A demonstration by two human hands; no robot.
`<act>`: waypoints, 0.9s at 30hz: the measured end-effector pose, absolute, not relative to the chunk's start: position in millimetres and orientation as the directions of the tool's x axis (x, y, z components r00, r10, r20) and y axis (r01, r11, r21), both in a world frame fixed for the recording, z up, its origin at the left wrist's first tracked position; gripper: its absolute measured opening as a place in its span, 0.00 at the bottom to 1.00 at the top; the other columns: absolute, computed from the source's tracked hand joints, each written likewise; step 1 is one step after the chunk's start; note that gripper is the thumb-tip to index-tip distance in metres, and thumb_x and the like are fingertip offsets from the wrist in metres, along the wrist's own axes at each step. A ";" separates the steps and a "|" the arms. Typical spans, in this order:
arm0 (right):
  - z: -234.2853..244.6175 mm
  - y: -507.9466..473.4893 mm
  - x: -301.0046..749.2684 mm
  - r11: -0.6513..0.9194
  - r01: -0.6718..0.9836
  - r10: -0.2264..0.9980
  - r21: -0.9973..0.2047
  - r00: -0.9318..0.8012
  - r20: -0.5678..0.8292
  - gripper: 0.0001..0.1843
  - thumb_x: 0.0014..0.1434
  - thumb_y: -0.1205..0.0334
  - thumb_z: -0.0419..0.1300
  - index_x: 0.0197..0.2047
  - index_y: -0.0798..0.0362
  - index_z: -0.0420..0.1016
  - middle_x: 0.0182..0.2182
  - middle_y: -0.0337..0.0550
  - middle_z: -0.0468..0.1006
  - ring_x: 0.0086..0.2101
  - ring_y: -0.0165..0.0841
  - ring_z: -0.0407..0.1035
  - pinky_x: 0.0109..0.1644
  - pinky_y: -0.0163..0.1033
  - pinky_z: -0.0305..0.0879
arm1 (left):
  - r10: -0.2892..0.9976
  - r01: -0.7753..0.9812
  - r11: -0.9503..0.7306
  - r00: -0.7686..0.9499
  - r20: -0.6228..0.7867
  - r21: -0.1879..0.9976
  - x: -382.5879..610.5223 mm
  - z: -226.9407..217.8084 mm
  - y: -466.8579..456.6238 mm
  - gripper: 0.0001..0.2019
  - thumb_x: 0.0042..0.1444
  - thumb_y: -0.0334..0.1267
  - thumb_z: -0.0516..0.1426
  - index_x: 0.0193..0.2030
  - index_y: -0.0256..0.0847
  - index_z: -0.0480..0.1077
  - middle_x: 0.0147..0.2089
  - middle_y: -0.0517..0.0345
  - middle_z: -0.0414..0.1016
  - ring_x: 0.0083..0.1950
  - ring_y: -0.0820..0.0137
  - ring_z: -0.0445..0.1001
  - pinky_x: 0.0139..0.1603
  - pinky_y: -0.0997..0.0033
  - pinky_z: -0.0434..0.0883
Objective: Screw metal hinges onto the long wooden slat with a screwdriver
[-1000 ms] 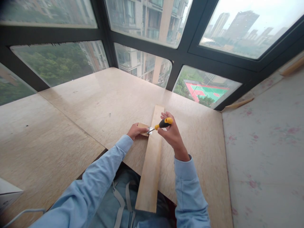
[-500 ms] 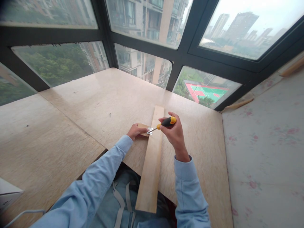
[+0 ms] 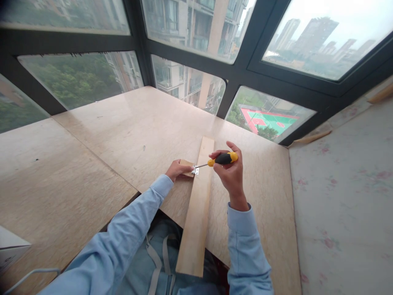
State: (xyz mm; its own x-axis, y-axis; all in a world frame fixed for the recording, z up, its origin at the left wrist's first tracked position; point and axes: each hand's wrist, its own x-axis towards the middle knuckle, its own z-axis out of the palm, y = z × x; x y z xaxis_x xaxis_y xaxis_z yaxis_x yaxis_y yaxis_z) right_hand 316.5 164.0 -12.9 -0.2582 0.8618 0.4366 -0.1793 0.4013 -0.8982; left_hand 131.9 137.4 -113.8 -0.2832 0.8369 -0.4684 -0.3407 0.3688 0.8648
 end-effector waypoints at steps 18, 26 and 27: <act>-64.6 171.6 284.8 0.438 0.768 0.884 -0.467 -0.464 0.066 0.11 0.58 0.54 0.60 0.31 0.53 0.70 0.28 0.42 0.76 0.29 0.32 0.67 0.32 0.34 0.52 | 0.839 -0.363 0.346 -0.294 -0.459 0.865 131.2 -115.1 136.6 0.24 0.34 0.31 0.70 0.39 0.34 0.68 0.35 0.55 0.77 0.38 0.63 0.77 0.35 0.65 0.77; -70.2 164.9 269.7 0.423 0.885 0.902 -0.193 -0.432 -0.001 0.16 0.64 0.47 0.55 0.40 0.51 0.73 0.35 0.48 0.80 0.35 0.38 0.73 0.30 0.37 0.46 | 0.841 -0.368 0.331 -0.302 -0.449 0.869 132.2 -117.2 138.7 0.24 0.33 0.30 0.69 0.39 0.34 0.67 0.34 0.56 0.76 0.37 0.63 0.77 0.33 0.65 0.76; -71.0 164.8 269.3 0.421 0.889 0.903 -0.180 -0.429 -0.009 0.16 0.65 0.47 0.54 0.40 0.51 0.73 0.36 0.48 0.80 0.35 0.38 0.73 0.30 0.37 0.46 | 0.839 -0.367 0.332 -0.306 -0.450 0.869 132.4 -117.2 138.7 0.24 0.33 0.30 0.69 0.39 0.34 0.67 0.34 0.56 0.76 0.37 0.63 0.77 0.33 0.65 0.76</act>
State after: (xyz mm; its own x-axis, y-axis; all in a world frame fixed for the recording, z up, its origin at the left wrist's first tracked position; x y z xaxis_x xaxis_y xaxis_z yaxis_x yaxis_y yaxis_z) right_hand 269.3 164.8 -71.0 -0.4292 0.9031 -0.0092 0.8892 0.4208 -0.1796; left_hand 132.4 138.7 -117.2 -0.3056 0.8392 -0.4498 -0.3666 0.3323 0.8690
